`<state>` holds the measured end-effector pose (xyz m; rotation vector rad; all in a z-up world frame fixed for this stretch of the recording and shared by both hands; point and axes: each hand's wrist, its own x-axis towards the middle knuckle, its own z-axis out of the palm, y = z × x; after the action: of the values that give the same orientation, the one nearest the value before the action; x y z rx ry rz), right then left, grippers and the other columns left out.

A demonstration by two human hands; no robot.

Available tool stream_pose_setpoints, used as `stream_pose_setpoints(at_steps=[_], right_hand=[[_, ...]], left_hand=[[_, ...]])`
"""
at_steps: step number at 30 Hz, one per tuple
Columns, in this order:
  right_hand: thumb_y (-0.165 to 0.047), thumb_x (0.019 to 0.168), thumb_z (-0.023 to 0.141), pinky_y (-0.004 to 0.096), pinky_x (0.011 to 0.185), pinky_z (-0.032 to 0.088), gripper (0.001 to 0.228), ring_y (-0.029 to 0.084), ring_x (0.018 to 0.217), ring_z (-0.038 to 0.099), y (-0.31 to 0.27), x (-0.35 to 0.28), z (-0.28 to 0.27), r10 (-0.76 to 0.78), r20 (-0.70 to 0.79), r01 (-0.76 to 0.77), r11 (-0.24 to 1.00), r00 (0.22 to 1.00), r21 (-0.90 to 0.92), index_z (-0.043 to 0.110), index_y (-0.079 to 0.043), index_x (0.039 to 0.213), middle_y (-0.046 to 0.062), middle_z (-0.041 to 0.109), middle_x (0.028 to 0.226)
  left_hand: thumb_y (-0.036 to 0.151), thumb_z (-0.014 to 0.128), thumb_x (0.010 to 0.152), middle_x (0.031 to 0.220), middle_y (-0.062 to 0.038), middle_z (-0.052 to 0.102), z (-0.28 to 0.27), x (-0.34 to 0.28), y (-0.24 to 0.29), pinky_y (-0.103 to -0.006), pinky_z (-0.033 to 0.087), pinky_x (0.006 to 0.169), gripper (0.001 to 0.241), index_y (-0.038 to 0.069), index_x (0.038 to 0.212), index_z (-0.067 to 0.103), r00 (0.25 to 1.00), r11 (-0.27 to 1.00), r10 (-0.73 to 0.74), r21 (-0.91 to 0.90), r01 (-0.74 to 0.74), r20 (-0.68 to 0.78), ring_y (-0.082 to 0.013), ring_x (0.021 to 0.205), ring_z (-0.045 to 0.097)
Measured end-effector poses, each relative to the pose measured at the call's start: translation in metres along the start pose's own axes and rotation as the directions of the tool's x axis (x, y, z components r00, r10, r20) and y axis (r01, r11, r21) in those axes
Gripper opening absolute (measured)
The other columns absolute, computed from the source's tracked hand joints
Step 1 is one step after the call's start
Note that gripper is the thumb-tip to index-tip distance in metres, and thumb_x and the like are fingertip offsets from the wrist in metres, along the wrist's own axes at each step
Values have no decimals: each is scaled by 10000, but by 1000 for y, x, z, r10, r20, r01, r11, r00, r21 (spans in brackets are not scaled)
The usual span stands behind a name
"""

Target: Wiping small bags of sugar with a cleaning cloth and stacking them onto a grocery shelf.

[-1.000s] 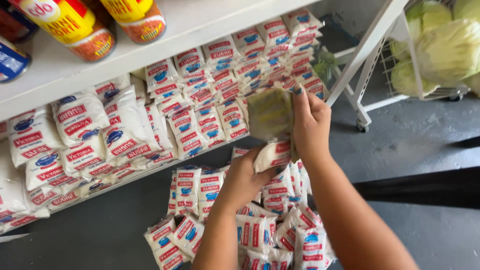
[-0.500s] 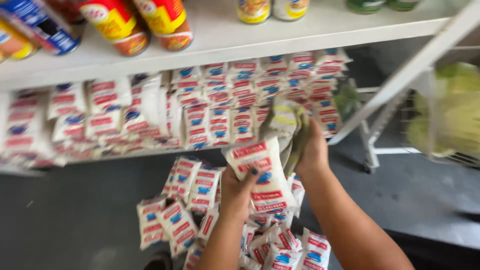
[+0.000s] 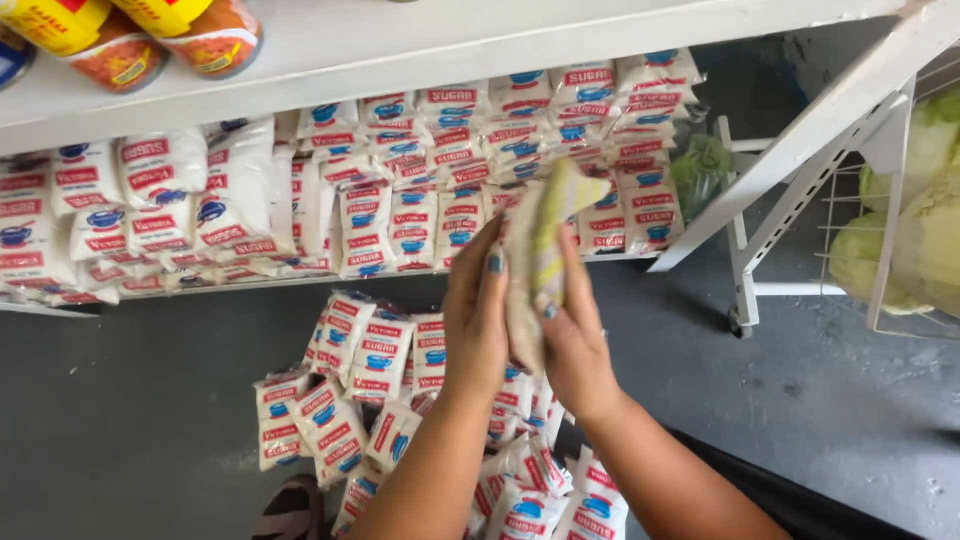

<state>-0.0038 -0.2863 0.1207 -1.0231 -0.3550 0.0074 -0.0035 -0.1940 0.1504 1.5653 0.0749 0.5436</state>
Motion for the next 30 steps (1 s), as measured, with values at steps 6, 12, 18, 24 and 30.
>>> stream_pose_setpoints(at_steps=[6,12,18,24,30], right_hand=[[-240,875,533,611,1237,254,395,398,1426,507,-48,8,14,-257,463,493,700,848,-516,727,-18,1138,190,652,1345],[-192,913,610,616,1249,100,298,288,1385,560,-39,9,13,-218,587,604,510,780,-612,745,-91,1158,108,716,1297],[-104,934,650,607,1234,156,380,292,1501,411,3,15,-13,-35,313,297,435,949,-850,683,-79,1311,101,586,1492],[70,859,486,420,1179,415,515,379,1432,517,15,-49,10,-61,179,168,719,982,-675,557,106,1368,255,516,1528],[-81,859,648,557,1232,267,507,441,1489,412,-1,-91,52,-97,599,541,560,795,-628,621,11,1356,234,501,1538]], left_hand=[[309,525,1058,1440,-177,563,14,-15,-7,-454,329,1214,434,77,1420,577,1000,999,-20,-32,20,21,-293,1389,501],[316,510,1041,1485,-187,499,5,-23,-6,-463,305,1224,485,63,1454,499,999,996,-11,-89,14,34,-309,1423,452],[324,494,1025,1531,-198,434,-10,-34,-23,-472,281,1235,544,48,1488,420,996,989,-28,-144,40,81,-324,1457,403],[331,479,1009,1577,-208,369,-36,-44,-2,-480,258,1245,608,34,1522,342,995,977,-28,-206,47,94,-339,1491,354],[338,463,993,1623,-218,305,-58,-42,32,-489,234,1255,677,19,1556,263,994,967,29,-254,-2,103,-355,1525,305]])
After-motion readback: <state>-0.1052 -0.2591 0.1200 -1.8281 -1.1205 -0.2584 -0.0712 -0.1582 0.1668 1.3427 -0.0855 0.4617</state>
